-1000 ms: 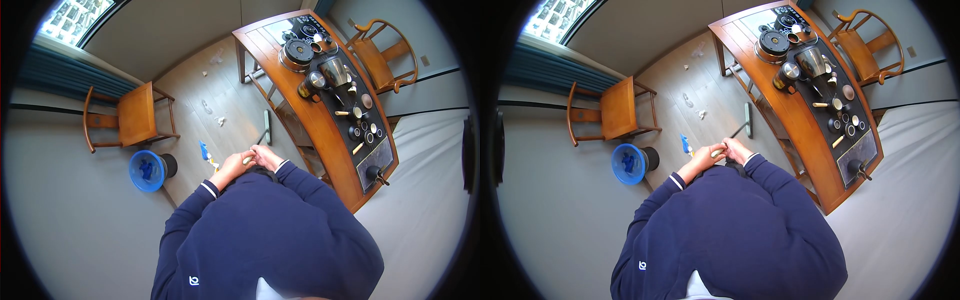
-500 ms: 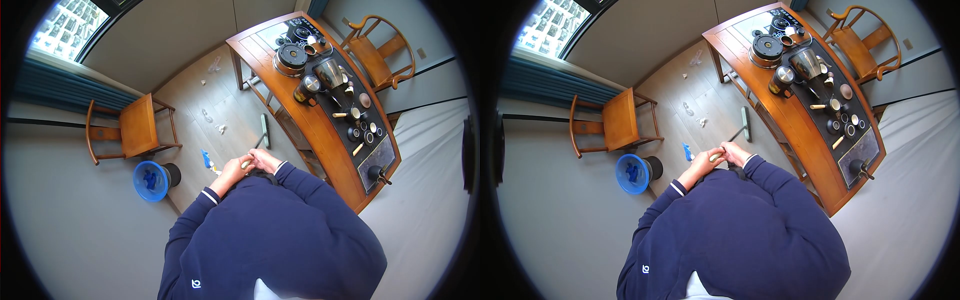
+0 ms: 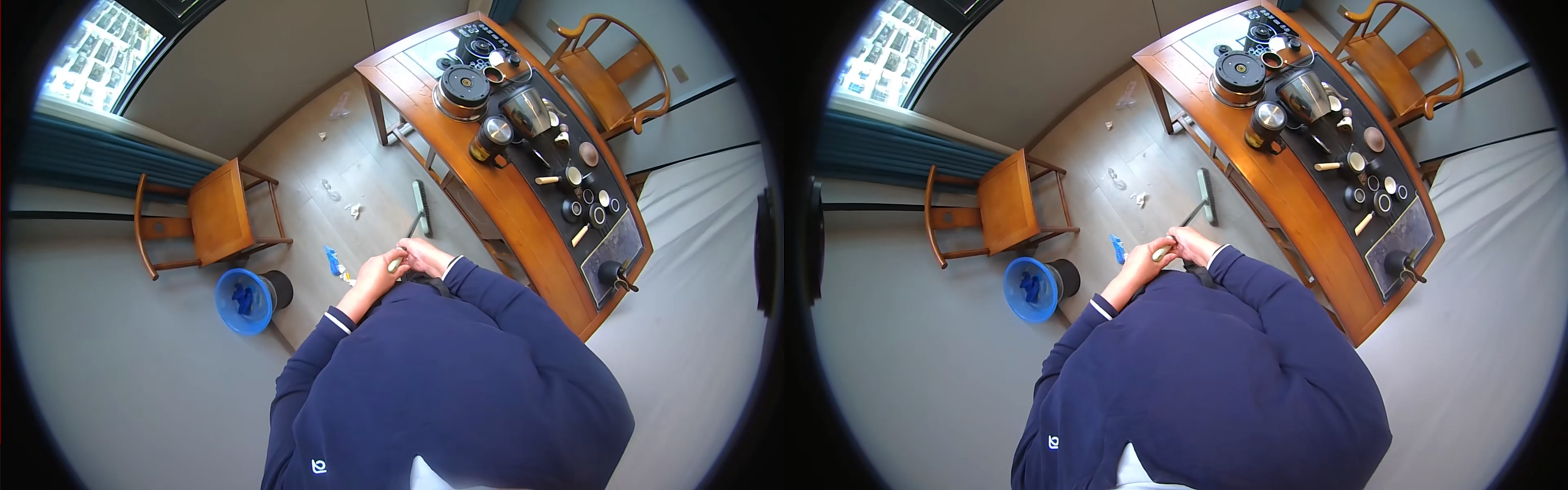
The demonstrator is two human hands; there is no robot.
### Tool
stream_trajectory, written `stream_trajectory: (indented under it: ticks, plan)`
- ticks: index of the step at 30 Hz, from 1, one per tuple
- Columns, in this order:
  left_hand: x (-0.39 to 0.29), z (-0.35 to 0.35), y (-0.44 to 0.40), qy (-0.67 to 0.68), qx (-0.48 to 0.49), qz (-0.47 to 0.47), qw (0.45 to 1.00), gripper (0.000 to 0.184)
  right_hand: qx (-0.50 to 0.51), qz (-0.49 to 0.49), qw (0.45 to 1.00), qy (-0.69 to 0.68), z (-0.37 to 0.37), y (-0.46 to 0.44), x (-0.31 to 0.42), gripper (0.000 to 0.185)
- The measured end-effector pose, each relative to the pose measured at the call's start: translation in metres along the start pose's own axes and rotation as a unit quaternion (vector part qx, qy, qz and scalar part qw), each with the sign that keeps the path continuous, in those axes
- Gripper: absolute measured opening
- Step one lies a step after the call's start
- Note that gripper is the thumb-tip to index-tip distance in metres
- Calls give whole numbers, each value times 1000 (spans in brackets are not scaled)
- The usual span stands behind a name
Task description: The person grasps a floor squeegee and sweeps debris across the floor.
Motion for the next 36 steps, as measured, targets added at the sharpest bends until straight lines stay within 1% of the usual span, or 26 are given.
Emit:
stream_trajectory:
  ticks: [7, 17, 22, 30, 32, 35, 36]
  plan:
    - [6, 2, 4, -3, -7, 2, 1000, 31, -15, 0, 1000, 21, -19, 15, 8, 12]
    - [17, 21, 19, -25, -23, -2, 999, 30, 11, -19, 998, 56, -39, 4, -3, 14]
    - [33, 35, 25, -27, -14, -11, 999, 29, 13, -17, 995, 93, -79, 26, 7, 15]
    - [58, 54, 34, -34, -17, 3, 999, 26, 12, -54, 996, 71, -88, -19, -22, 16]
    - [64, 57, 37, -22, -23, 0, 1000, 25, 15, -70, 995, 63, -96, -20, -24, 18]
    - [73, 61, 40, -18, -23, 6, 1000, 25, -6, -65, 996, 61, -114, -12, -22, 18]
    - [76, 61, 41, -18, -32, 0, 999, 25, 5, -60, 996, 71, -121, -6, -18, 18]
Point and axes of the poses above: each hand's wrist, its own y-axis away from the middle knuckle, its own z-axis out of the back of the hand, x = y × z, the point moved 2 cm from there along -y, towards the middle knuckle, and after that the axes turned 6 degrees about z, right-handed, at the moved point
